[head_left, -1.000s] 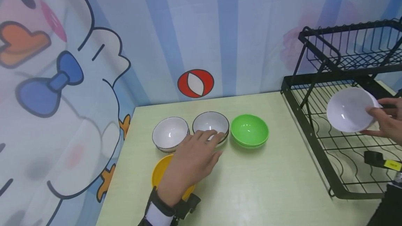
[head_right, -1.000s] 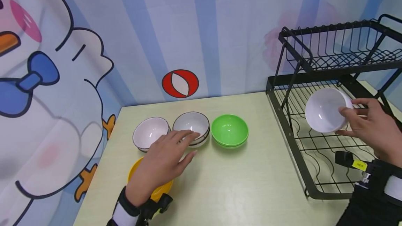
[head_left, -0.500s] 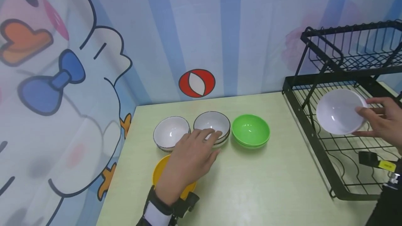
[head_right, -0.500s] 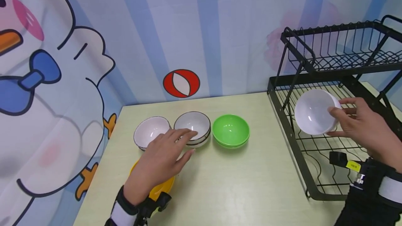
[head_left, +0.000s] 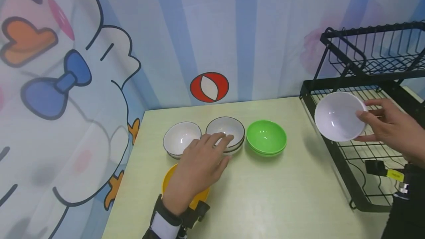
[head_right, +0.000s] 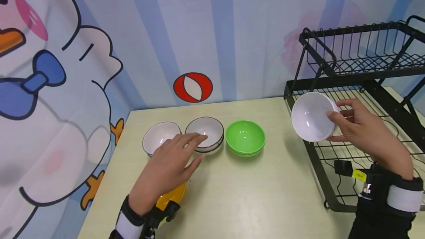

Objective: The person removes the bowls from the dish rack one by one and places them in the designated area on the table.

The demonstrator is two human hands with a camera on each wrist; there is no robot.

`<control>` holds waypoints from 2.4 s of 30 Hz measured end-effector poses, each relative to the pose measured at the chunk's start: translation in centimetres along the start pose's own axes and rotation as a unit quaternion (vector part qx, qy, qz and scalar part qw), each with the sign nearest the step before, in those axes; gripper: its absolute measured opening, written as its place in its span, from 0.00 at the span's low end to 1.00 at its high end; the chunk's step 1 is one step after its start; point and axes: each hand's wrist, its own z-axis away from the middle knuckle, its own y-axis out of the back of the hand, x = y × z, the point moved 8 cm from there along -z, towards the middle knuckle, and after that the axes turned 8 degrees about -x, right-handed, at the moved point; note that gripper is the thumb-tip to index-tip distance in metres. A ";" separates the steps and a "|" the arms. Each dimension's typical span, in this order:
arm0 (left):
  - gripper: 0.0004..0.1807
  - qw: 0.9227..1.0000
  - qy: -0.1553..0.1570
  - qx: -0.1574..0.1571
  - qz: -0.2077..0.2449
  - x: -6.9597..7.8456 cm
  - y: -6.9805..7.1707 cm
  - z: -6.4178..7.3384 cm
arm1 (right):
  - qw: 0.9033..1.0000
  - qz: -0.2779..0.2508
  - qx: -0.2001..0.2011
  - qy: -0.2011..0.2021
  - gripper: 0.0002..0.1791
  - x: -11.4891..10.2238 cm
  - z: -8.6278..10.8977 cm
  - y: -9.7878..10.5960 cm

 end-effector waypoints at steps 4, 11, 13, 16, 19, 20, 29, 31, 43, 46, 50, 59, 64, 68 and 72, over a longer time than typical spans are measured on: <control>0.28 1.000 0.004 -0.004 0.006 -0.4 0.0 0.1 | 0.999 -0.007 -0.031 0.018 0.42 -2.1 0.1 -1.1; 0.27 1.000 0.018 -0.004 0.022 -1.4 0.4 0.5 | 0.993 -0.023 -0.096 0.057 0.35 -6.7 0.6 -3.8; 0.27 0.999 0.022 -0.002 0.024 -1.8 0.5 0.7 | 0.990 -0.029 -0.116 0.073 0.34 -7.6 0.6 -4.7; 0.27 0.999 0.026 0.004 0.028 -2.2 0.6 0.8 | 0.983 -0.048 -0.148 0.092 0.32 -8.5 0.5 -5.9; 0.27 0.999 0.025 0.016 0.032 -2.4 0.7 0.8 | 0.976 -0.069 -0.173 0.113 0.30 -9.4 0.7 -6.8; 0.27 0.999 0.026 0.018 0.033 -2.5 0.8 0.9 | 0.974 -0.075 -0.180 0.118 0.30 -9.6 0.7 -7.1; 0.28 0.997 0.061 0.016 0.038 -4.1 1.2 1.3 | 0.959 -0.098 -0.220 0.151 0.28 -12.2 1.0 -10.1; 0.28 0.997 0.069 0.011 0.037 -4.4 1.3 1.4 | 0.955 -0.099 -0.237 0.152 0.28 -12.8 1.1 -11.0; 0.29 0.995 0.090 0.013 0.044 -5.4 1.7 1.9 | 0.921 -0.103 -0.335 0.172 0.27 -15.0 1.8 -15.7; 0.28 0.993 0.101 0.011 0.053 -5.7 1.8 2.0 | 0.911 -0.108 -0.358 0.174 0.26 -15.2 2.0 -16.8; 0.29 0.992 0.112 0.009 0.065 -6.1 1.9 2.2 | 0.896 -0.099 -0.402 0.161 0.26 -15.0 2.3 -18.5; 0.29 0.990 0.115 0.013 0.075 -6.5 2.0 2.6 | 0.877 -0.016 -0.455 0.153 0.29 -14.1 2.7 -21.8; 0.28 0.992 0.107 0.013 0.069 -6.4 2.0 2.6 | 0.867 0.005 -0.464 0.182 0.27 -14.1 2.7 -22.8; 0.29 0.992 0.107 0.009 0.066 -6.3 1.9 2.5 | 0.864 0.029 -0.461 0.202 0.24 -14.1 2.6 -23.4; 0.29 0.992 0.106 0.007 0.067 -6.3 1.9 2.5 | 0.866 0.034 -0.458 0.198 0.23 -13.9 2.4 -23.8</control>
